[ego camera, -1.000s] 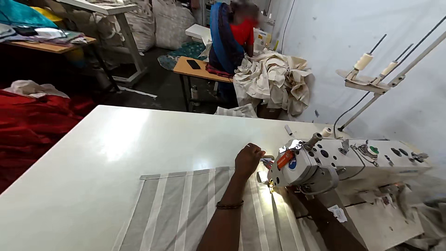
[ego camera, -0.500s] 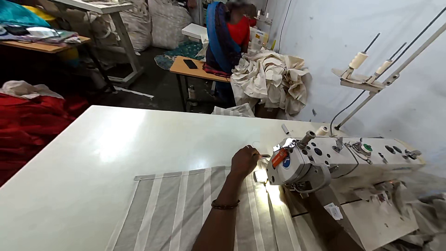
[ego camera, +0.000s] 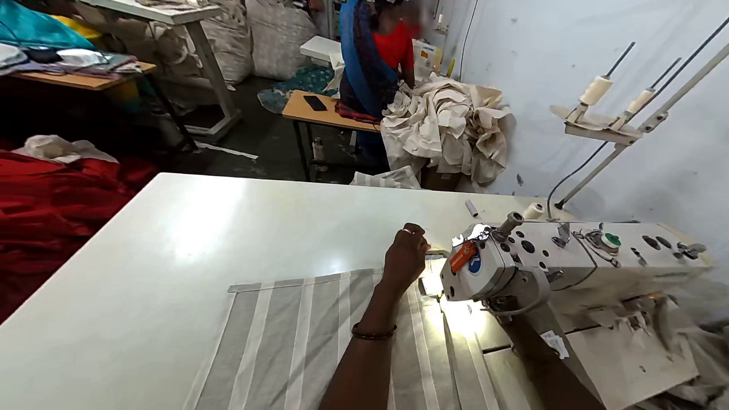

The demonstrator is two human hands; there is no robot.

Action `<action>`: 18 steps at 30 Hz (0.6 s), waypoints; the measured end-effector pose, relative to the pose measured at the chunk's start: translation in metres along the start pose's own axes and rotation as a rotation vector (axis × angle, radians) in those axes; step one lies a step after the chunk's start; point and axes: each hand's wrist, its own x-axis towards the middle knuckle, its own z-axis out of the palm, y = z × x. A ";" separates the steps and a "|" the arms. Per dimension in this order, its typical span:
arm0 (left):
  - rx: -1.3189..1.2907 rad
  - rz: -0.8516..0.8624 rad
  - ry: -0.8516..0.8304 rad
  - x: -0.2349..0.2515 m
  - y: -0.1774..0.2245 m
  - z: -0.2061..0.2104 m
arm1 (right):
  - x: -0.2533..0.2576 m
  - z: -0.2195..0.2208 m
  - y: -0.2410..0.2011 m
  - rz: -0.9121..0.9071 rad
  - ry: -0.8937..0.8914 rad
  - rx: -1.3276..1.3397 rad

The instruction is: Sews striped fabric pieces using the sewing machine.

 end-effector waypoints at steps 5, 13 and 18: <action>-0.176 -0.154 0.304 0.004 -0.017 -0.043 | -0.025 -0.040 0.033 -0.176 0.462 -0.027; -0.486 -0.282 1.213 -0.038 -0.021 -0.167 | -0.086 -0.061 0.104 -0.178 0.506 -0.597; -0.202 -0.306 0.822 -0.156 0.002 -0.189 | -0.151 -0.073 0.074 -0.277 0.333 -0.509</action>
